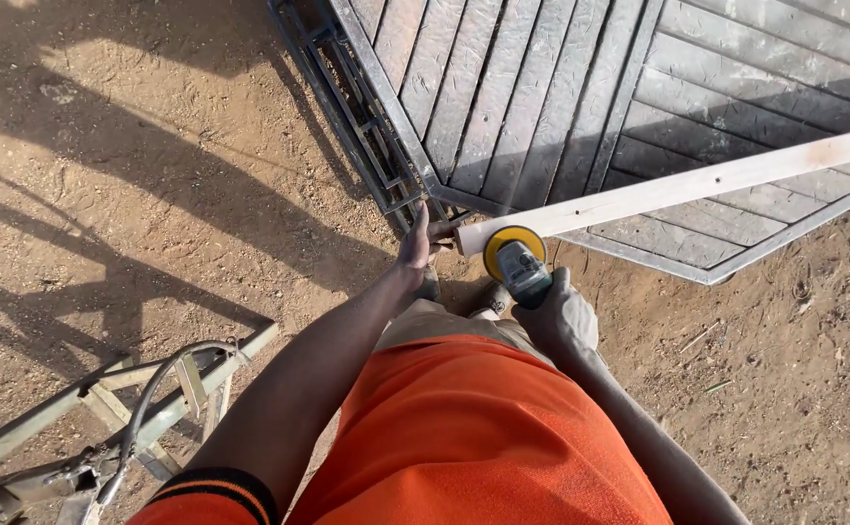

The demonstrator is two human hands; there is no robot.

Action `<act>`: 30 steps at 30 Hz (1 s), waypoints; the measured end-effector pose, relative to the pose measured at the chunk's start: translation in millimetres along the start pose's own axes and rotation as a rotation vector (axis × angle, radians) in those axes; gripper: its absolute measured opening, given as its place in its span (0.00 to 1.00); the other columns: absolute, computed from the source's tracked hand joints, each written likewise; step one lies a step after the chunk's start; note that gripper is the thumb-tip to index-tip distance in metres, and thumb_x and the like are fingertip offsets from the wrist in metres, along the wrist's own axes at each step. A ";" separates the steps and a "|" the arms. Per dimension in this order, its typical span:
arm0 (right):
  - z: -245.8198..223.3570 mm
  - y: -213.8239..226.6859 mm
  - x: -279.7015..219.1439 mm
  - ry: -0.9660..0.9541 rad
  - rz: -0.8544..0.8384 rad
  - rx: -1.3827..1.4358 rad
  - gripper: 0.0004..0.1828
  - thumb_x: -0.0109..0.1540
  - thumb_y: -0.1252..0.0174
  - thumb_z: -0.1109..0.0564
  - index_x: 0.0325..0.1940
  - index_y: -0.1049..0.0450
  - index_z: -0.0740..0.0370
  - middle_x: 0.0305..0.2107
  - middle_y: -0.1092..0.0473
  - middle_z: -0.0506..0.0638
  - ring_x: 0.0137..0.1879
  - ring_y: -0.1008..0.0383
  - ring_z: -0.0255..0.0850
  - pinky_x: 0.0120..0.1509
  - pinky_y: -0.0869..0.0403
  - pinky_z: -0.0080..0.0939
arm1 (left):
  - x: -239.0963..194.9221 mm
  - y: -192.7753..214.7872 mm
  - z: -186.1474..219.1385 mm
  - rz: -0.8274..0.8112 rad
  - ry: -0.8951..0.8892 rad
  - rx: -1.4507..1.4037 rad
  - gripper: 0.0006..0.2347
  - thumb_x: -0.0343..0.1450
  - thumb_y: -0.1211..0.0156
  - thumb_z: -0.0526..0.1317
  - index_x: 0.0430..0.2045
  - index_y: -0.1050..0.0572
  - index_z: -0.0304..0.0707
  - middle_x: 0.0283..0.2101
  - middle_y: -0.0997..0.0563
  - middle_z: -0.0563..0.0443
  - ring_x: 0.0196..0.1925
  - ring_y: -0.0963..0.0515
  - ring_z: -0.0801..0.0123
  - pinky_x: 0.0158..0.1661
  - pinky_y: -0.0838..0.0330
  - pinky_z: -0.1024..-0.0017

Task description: Sanding a wooden plank using an angle grinder with a sanding attachment to smooth the surfaces and edges.

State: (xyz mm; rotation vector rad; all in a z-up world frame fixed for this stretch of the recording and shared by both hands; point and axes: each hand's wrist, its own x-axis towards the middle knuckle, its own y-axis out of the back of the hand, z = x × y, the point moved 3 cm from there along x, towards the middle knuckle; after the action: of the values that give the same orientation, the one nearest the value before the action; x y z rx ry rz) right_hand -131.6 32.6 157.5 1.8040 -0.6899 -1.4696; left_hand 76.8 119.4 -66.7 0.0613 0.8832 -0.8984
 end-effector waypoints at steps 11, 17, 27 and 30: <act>72.1 5.3 38.7 -0.173 0.077 0.163 0.37 0.52 0.35 0.35 0.54 0.41 0.54 0.44 0.24 0.64 0.56 0.23 0.61 0.56 0.26 0.59 | 56.7 31.3 -81.6 0.048 -0.668 0.986 0.23 0.79 0.53 0.47 0.71 0.38 0.43 0.61 0.26 0.26 0.56 0.22 0.33 0.52 0.28 0.51; 105.2 21.7 31.8 -0.229 0.128 0.257 0.42 0.50 0.32 0.35 0.58 0.39 0.59 0.46 0.26 0.69 0.58 0.26 0.65 0.59 0.28 0.61 | -76.3 -40.9 13.4 0.424 -1.224 1.352 0.21 0.64 0.30 0.42 0.52 0.24 0.47 0.54 0.26 0.44 0.50 0.21 0.48 0.43 0.28 0.56; 76.8 36.7 -7.8 -0.194 0.069 0.333 0.39 0.50 0.31 0.40 0.57 0.37 0.61 0.48 0.26 0.71 0.60 0.26 0.67 0.61 0.29 0.61 | -20.9 -44.6 5.7 0.004 -1.327 1.731 0.08 0.63 0.38 0.41 0.34 0.22 0.44 0.42 0.25 0.49 0.47 0.20 0.51 0.41 0.28 0.60; 77.5 38.7 -6.7 -0.195 0.067 0.335 0.39 0.50 0.30 0.41 0.58 0.36 0.61 0.48 0.26 0.71 0.60 0.26 0.66 0.61 0.29 0.61 | -18.7 -50.3 14.6 -0.151 -1.340 1.885 0.04 0.69 0.43 0.40 0.33 0.22 0.46 0.41 0.27 0.51 0.45 0.21 0.58 0.42 0.30 0.63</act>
State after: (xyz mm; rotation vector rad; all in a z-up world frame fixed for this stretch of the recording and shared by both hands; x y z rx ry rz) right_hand -207.8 -0.4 183.5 1.8727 -1.1406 -1.5712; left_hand 45.2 93.5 -29.0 0.8875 -1.3902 -1.3067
